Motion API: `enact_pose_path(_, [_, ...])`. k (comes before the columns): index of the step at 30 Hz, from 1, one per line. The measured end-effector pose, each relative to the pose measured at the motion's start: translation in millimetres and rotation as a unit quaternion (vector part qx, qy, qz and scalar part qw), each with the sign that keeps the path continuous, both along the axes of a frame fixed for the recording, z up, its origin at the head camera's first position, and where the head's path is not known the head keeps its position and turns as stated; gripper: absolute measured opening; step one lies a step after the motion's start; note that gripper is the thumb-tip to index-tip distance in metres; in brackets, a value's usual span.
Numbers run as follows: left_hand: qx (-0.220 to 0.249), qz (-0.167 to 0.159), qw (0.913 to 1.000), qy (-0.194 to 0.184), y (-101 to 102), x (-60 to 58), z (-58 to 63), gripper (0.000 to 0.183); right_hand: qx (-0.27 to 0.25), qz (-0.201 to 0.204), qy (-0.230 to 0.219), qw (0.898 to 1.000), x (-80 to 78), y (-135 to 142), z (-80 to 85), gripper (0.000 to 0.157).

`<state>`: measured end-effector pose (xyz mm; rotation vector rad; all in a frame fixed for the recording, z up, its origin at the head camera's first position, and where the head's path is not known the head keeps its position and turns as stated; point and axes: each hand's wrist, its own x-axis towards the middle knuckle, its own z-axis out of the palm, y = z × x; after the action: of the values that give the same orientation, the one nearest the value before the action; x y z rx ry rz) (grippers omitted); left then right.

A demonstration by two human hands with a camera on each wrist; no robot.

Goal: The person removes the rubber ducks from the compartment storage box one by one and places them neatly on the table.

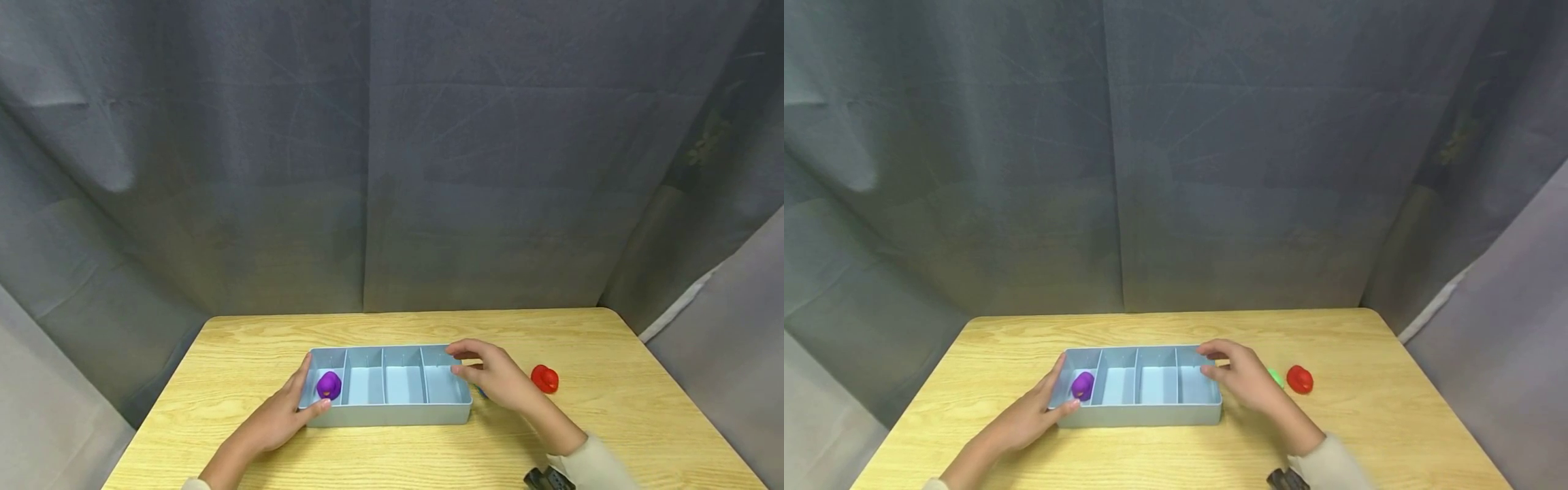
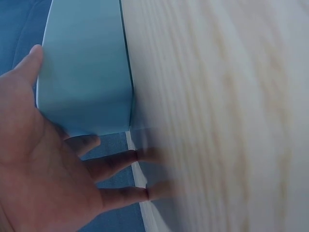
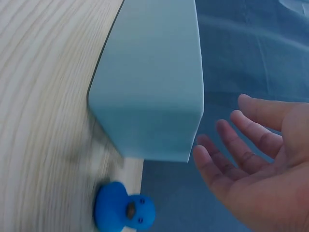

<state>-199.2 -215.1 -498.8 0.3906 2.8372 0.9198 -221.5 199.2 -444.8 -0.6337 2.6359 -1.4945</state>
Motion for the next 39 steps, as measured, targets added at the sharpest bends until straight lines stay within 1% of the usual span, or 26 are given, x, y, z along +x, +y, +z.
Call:
enact_pose_path(3, [0.009, -0.002, 0.9999, -0.007, -0.9, -1.3, -0.6, 0.098, -0.002, 0.004, -0.005, 1.0, -1.0, -7.6, 0.5, 0.03])
enact_pose_path(8, [0.031, -0.011, 0.9992, -0.024, -3.1, -3.1, -0.9, 0.101, -0.005, 0.023, -0.002, 1.0, -3.5, -20.5, 2.2, 0.031])
enact_pose_path(15, [0.054, -0.021, 0.9976, -0.039, -4.0, -4.1, 2.6, 0.105, 0.002, 0.042, -0.002, 0.999, -8.0, -42.2, -0.8, 0.029])
enact_pose_path(21, [0.06, -0.022, 0.9971, -0.041, -2.8, -2.9, 5.5, 0.106, -0.004, 0.055, -0.01, 0.998, -11.4, -62.0, -4.2, 0.029])
enact_pose_path(26, [0.059, -0.017, 0.9972, -0.043, -3.0, -2.6, 2.7, 0.106, -0.014, 0.064, -0.014, 0.998, -12.0, -77.4, -3.6, 0.029])
enact_pose_path(32, [0.063, -0.017, 0.997, -0.043, -3.5, -2.8, 0.9, 0.106, -0.009, 0.07, -0.019, 0.997, -13.4, -96.6, -4.2, 0.029])
enact_pose_path(39, [0.077, -0.017, 0.9959, -0.046, -4.1, -3.8, -1.3, 0.106, -0.014, 0.084, -0.025, 0.996, -15.2, -119.5, -4.4, 0.029])
